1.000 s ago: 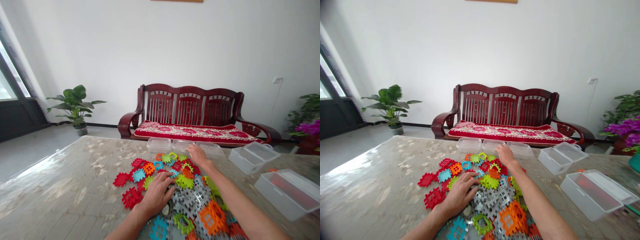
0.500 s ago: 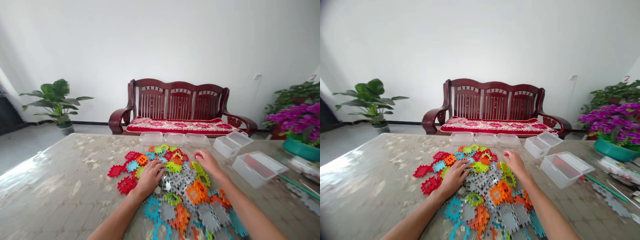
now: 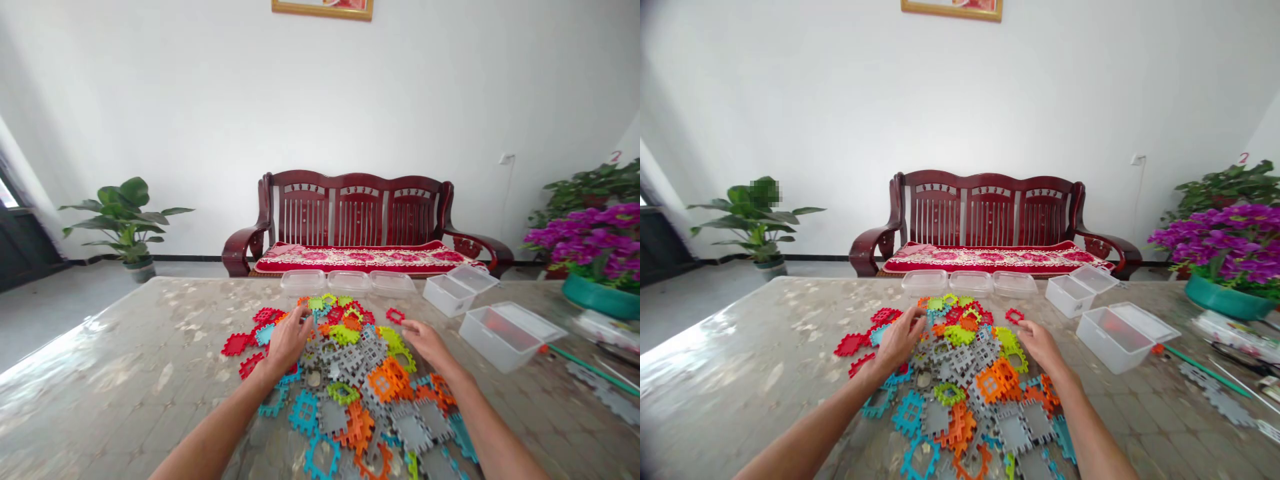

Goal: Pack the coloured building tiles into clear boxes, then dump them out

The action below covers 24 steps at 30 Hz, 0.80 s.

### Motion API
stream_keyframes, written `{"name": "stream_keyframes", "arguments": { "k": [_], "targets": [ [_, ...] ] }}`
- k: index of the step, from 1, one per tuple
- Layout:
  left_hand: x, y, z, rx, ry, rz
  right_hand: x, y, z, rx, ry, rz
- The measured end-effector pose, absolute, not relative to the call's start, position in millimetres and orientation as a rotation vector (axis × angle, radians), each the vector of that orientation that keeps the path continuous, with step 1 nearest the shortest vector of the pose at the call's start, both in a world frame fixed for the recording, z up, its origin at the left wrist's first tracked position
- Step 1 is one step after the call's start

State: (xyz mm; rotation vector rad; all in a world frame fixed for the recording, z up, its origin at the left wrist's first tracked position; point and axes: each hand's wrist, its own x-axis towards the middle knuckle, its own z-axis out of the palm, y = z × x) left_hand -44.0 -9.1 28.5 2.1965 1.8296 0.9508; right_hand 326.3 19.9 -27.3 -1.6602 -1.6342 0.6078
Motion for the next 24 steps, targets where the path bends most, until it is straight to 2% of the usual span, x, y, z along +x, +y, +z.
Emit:
{"name": "stream_keyframes", "arguments": {
  "k": [5, 14, 24],
  "targets": [
    [-40.6, 28.2, 40.8, 2.233, 1.909, 0.72, 335.0, 18.7, -36.9, -1.691, -1.632, 0.522],
    [-37.1, 73.0, 30.3, 2.308, 1.836, 0.261, 334.6, 15.9, -39.4, -1.675, -1.657, 0.447],
    [-49.7, 79.5, 30.7, 2.282, 1.689, 0.417, 334.2, 16.5, -40.0, -1.696, -1.647, 0.465]
  ]
}}
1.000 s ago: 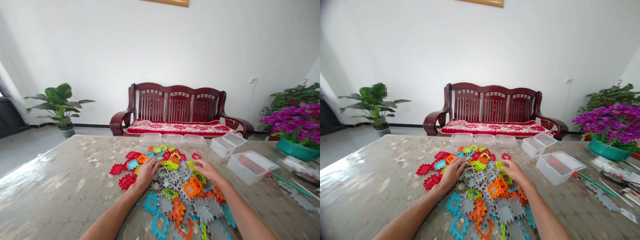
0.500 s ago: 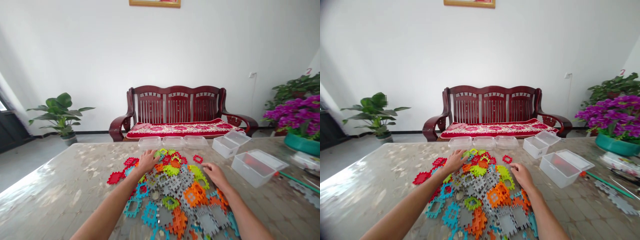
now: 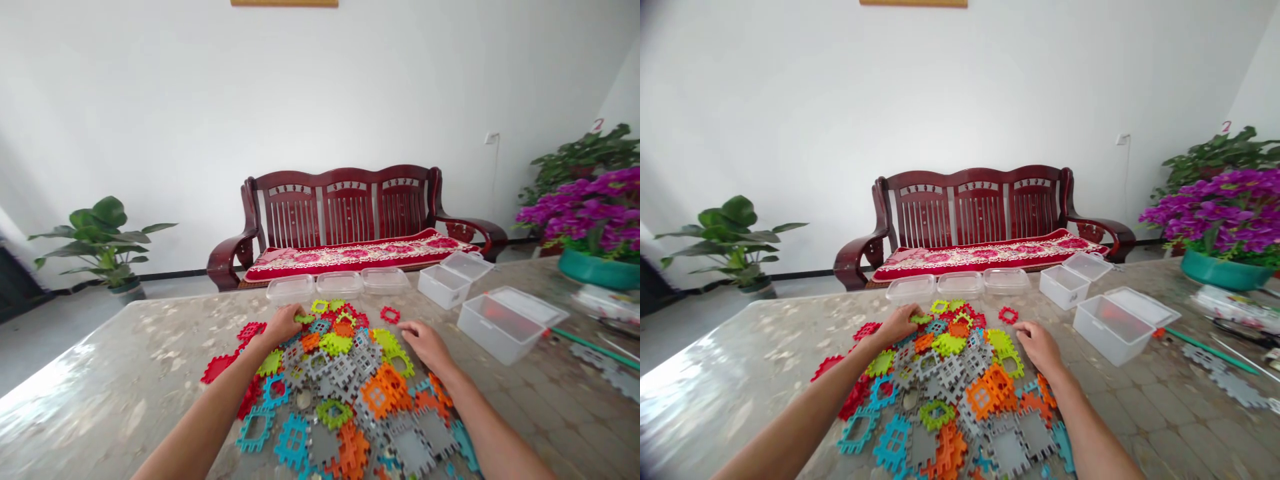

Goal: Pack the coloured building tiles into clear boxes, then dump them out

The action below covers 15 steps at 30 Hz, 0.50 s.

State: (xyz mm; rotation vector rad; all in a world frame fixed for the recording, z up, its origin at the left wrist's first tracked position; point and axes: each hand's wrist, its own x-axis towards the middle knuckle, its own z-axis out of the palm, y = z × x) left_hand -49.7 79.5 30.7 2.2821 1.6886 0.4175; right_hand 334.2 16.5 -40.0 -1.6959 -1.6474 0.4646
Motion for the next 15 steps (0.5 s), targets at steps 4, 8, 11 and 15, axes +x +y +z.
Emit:
{"name": "stream_keyframes", "arguments": {
  "k": [4, 8, 11, 15],
  "targets": [
    [-59.5, 75.3, 38.9, 2.254, 1.47, 0.432, 333.5, 15.5, -38.2, -1.707, -1.652, 0.446],
    [-64.5, 79.5, 52.0, 2.249, 1.367, 0.428, 332.0, 14.5, -35.3, -1.708, -1.667, 0.426],
    [-55.7, 88.5, 52.8, 2.269, 1.393, 0.408, 331.4, 14.1, -34.1, -1.719, -1.655, 0.426],
    [-30.7, 97.6, 39.9, 2.324, 1.556, 0.357, 331.6, 14.1, -34.2, -1.713, -1.642, 0.436]
  ]
}}
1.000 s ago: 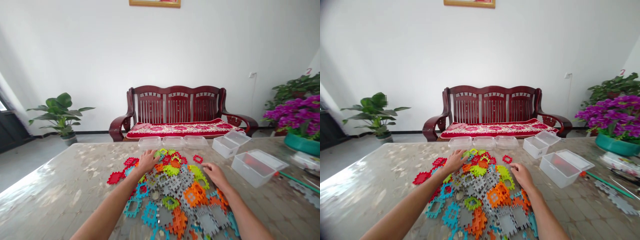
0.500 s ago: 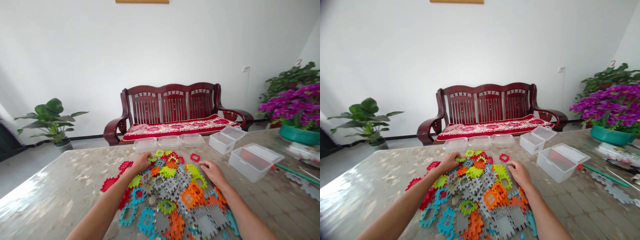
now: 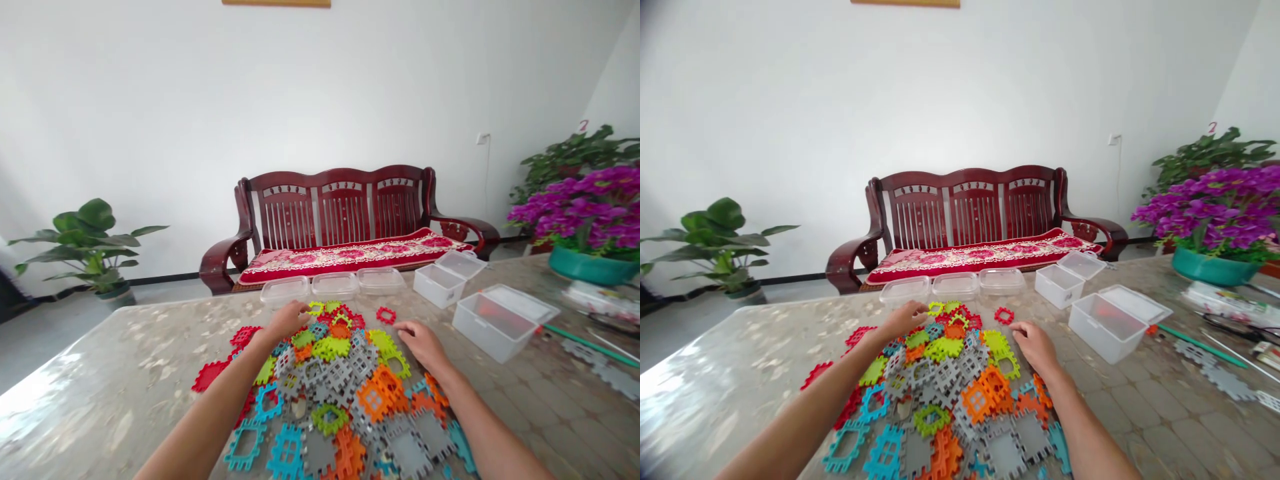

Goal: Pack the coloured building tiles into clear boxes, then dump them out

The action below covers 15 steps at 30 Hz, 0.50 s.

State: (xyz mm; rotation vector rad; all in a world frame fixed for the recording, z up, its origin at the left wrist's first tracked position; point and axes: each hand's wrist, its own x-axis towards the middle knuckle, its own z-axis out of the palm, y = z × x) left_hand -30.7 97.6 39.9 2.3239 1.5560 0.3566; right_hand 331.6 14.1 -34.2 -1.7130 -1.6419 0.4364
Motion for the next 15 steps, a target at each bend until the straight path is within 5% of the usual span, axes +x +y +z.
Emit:
{"name": "stream_keyframes", "arguments": {
  "k": [15],
  "targets": [
    [-10.3, 99.7, 24.2, 2.35, 1.723, 0.267, 329.5, 13.1, -31.7, -1.718, -1.609, 0.462]
  ]
}}
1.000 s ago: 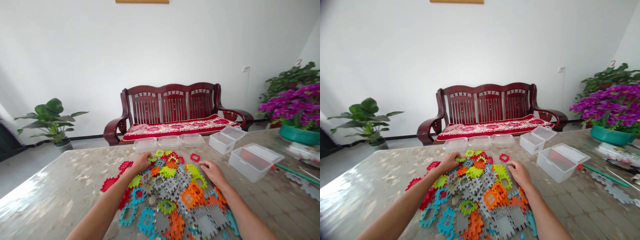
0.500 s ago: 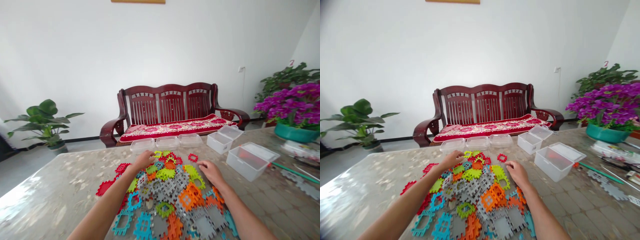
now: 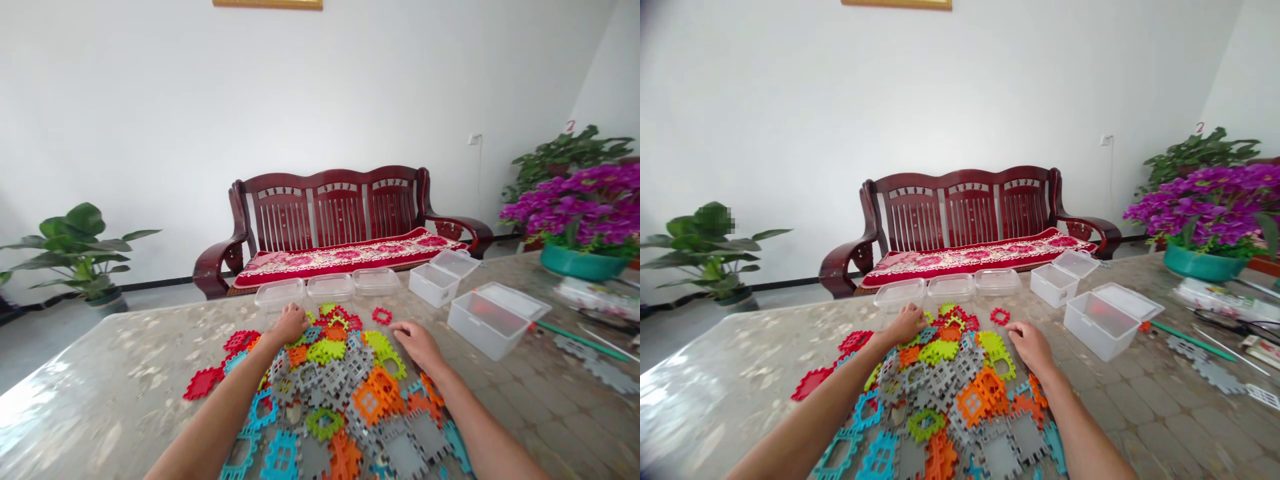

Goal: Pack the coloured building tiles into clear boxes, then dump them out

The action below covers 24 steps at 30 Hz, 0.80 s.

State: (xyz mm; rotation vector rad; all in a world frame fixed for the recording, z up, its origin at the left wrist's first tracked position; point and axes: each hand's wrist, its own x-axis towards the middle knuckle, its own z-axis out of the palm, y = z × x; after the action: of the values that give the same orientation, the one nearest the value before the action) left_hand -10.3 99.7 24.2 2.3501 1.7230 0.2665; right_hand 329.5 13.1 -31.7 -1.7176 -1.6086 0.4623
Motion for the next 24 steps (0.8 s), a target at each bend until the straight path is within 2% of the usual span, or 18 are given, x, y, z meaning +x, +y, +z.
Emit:
{"name": "stream_keyframes", "arguments": {
  "k": [10, 24],
  "targets": [
    [-8.9, 98.9, 55.0, 2.207, 1.338, 0.376, 328.1, 12.4, -29.7, -1.738, -1.593, 0.474],
    [67.9, 129.7, 13.0, 1.949, 1.985, 0.418, 326.9, 11.8, -28.0, -1.762, -1.597, 0.48]
  ]
}}
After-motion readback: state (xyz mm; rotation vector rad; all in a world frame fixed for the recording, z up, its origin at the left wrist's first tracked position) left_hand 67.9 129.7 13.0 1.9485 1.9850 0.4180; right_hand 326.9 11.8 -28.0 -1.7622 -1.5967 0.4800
